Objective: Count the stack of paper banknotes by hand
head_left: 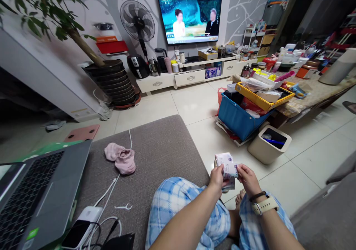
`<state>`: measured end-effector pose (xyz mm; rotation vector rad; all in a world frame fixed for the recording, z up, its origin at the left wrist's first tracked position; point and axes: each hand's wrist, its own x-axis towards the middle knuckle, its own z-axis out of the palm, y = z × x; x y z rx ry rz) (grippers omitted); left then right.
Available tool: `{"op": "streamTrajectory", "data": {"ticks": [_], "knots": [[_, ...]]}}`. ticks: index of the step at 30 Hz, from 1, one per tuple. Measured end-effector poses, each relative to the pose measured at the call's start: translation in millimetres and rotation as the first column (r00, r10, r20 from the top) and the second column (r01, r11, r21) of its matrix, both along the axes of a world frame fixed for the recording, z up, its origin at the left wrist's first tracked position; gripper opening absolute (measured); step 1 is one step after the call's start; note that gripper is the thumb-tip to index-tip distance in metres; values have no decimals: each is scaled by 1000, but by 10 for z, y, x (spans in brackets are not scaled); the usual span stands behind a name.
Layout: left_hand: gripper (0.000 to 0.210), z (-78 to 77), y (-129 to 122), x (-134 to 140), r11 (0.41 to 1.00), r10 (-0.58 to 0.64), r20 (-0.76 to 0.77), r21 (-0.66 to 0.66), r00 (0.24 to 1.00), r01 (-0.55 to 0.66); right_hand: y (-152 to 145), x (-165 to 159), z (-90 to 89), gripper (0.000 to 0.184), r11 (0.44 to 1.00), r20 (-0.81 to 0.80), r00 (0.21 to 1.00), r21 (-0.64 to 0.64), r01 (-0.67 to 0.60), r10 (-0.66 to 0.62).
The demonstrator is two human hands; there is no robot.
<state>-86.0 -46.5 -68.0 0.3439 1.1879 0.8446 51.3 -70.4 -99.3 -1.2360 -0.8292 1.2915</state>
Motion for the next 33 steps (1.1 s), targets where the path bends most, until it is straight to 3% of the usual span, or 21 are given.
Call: {"op": "streamTrajectory", "data": {"ticks": [5,13,19,22,27,33], "knots": [[21,-6,1,9,1000,24,10,3,1000,-24,-3,1,19,42,1000,-20,1000,-7,7,-7],[26,-88,-13,38,985,80,151,137,985,-101,-7,-33,159,48,997,-36,998,-57,-49,47],[23,-140,7,68,989,78,128,117,989,-93,21,-19,140,48,989,82,986,-25,148,-146],[24,-161,0,71,988,53,111,135,992,-68,36,-3,107,47,983,110,977,-13,184,-182],[20,-138,-14,74,990,53,105,124,993,-65,49,14,86,47,987,156,976,-38,157,-150],[24,-69,0,83,992,97,175,69,980,-110,26,17,139,42,994,139,985,18,104,-105]]}}
